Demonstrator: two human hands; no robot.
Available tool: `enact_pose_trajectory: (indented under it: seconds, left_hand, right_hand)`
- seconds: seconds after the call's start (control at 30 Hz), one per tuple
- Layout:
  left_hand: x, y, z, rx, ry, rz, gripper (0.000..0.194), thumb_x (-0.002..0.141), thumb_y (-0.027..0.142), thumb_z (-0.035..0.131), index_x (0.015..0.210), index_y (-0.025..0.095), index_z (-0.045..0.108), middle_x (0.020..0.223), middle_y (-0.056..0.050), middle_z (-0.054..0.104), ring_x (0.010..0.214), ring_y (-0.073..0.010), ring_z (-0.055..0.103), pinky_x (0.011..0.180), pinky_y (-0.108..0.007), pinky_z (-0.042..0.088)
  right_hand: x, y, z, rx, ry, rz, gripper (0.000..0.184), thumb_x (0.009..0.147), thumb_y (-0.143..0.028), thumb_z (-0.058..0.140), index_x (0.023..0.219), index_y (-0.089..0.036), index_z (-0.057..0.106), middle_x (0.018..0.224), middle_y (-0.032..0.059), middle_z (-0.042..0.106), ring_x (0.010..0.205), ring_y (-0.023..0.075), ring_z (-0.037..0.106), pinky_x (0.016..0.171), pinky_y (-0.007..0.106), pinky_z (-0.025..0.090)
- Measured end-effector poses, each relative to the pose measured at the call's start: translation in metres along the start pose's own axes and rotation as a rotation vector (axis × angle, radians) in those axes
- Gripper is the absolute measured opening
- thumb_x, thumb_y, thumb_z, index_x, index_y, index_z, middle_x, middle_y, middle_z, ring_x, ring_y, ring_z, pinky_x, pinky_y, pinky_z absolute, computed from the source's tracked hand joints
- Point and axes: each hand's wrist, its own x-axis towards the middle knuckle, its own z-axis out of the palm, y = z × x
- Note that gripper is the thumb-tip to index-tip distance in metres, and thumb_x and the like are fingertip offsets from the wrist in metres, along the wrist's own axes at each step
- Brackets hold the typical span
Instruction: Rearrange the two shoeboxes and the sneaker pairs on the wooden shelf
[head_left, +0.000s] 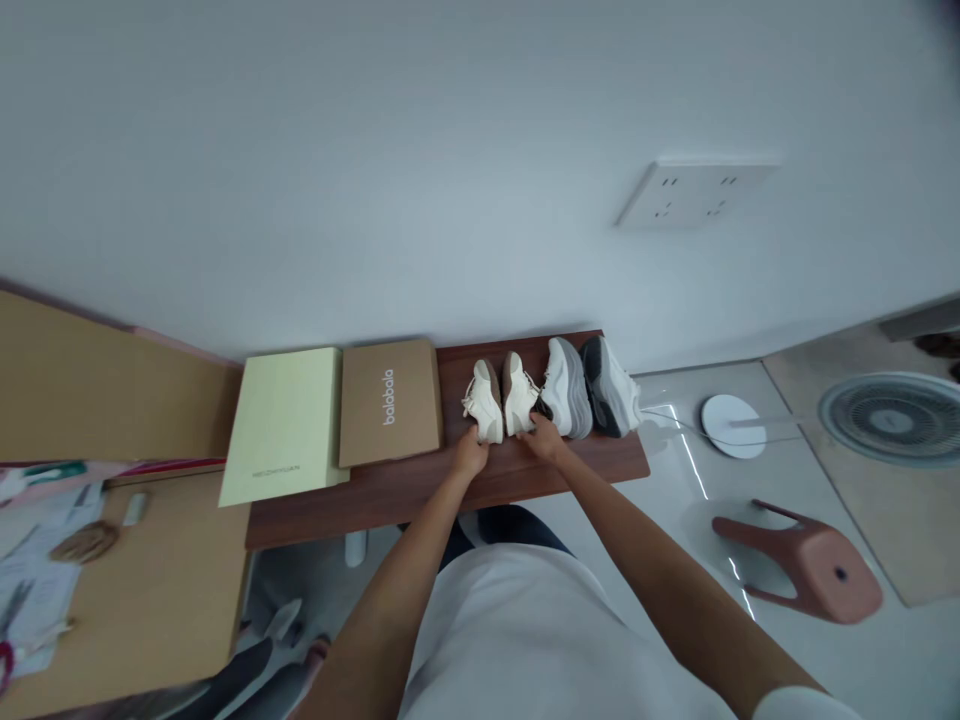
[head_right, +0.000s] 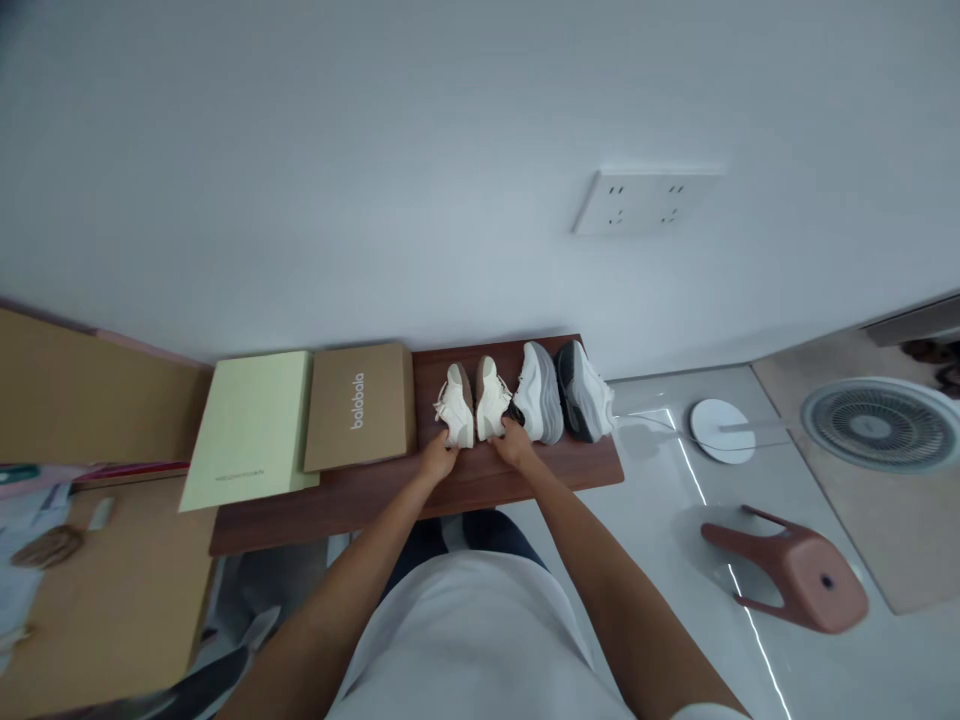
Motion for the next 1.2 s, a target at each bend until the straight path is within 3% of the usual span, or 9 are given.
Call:
enact_pose_trajectory:
  seconds: [0.13, 0.27, 0.5, 0.7, 0.9, 1.2]
  left_hand:
    - [-0.003, -0.002, -0.003, 0.022, 0.016, 0.007, 0.036, 0.089, 0.014, 0.061, 0.125, 0.015, 0.063, 0.128, -0.015, 0.069, 0.121, -0.0274, 0.063, 0.104, -0.036, 0.045]
    - [-0.008, 0.002, -0.010, 0.118, 0.087, 0.089, 0.038, 0.091, 0.013, 0.058, 0.128, 0.015, 0.062, 0.129, -0.014, 0.068, 0.124, -0.0258, 0.061, 0.106, -0.035, 0.045]
    - [-0.005, 0.032, -0.021, 0.397, 0.178, 0.197, 0.041, 0.091, 0.013, 0.054, 0.131, 0.013, 0.059, 0.128, -0.017, 0.066, 0.127, -0.0280, 0.056, 0.108, -0.037, 0.044]
    - [0.003, 0.049, -0.025, 0.604, 0.223, 0.227, 0.057, 0.093, 0.005, 0.040, 0.150, 0.008, 0.040, 0.131, -0.021, 0.062, 0.129, -0.0284, 0.053, 0.104, -0.038, 0.047]
    - [0.005, 0.048, -0.024, 0.699, 0.227, 0.216, 0.046, 0.096, 0.005, 0.031, 0.134, 0.009, 0.057, 0.122, -0.020, 0.066, 0.125, -0.0277, 0.055, 0.099, -0.036, 0.049]
    - [0.008, 0.039, -0.022, 0.716, 0.213, 0.182, 0.045, 0.098, 0.007, 0.026, 0.128, 0.010, 0.060, 0.114, -0.017, 0.068, 0.123, -0.0265, 0.055, 0.096, -0.034, 0.050]
  right_hand:
    - [0.001, 0.003, -0.007, -0.060, -0.051, -0.062, 0.029, 0.089, -0.029, 0.065, 0.112, -0.012, 0.064, 0.109, 0.0122, 0.072, 0.098, 0.0237, 0.067, 0.088, 0.031, 0.049]
    - [-0.002, -0.002, -0.022, -0.127, -0.059, -0.143, 0.037, 0.094, -0.031, 0.059, 0.127, -0.014, 0.060, 0.120, 0.0130, 0.071, 0.112, 0.0260, 0.065, 0.094, 0.033, 0.048]
    - [-0.006, -0.041, -0.042, -0.388, -0.104, -0.196, 0.034, 0.099, -0.034, 0.051, 0.130, -0.020, 0.059, 0.124, 0.0128, 0.070, 0.112, 0.0270, 0.068, 0.092, 0.032, 0.048]
    - [0.004, -0.070, -0.038, -0.525, -0.145, -0.174, 0.031, 0.101, -0.033, 0.047, 0.127, -0.018, 0.056, 0.125, 0.0167, 0.069, 0.109, 0.0265, 0.070, 0.089, 0.033, 0.051]
    - [0.012, -0.078, -0.028, -0.553, -0.188, -0.139, 0.030, 0.103, -0.032, 0.045, 0.126, -0.017, 0.056, 0.119, 0.0178, 0.071, 0.110, 0.0272, 0.071, 0.090, 0.036, 0.052]
    - [0.017, -0.086, -0.016, -0.543, -0.210, -0.139, 0.028, 0.103, -0.022, 0.041, 0.125, -0.016, 0.058, 0.124, 0.0191, 0.069, 0.110, 0.0272, 0.070, 0.090, 0.037, 0.053]
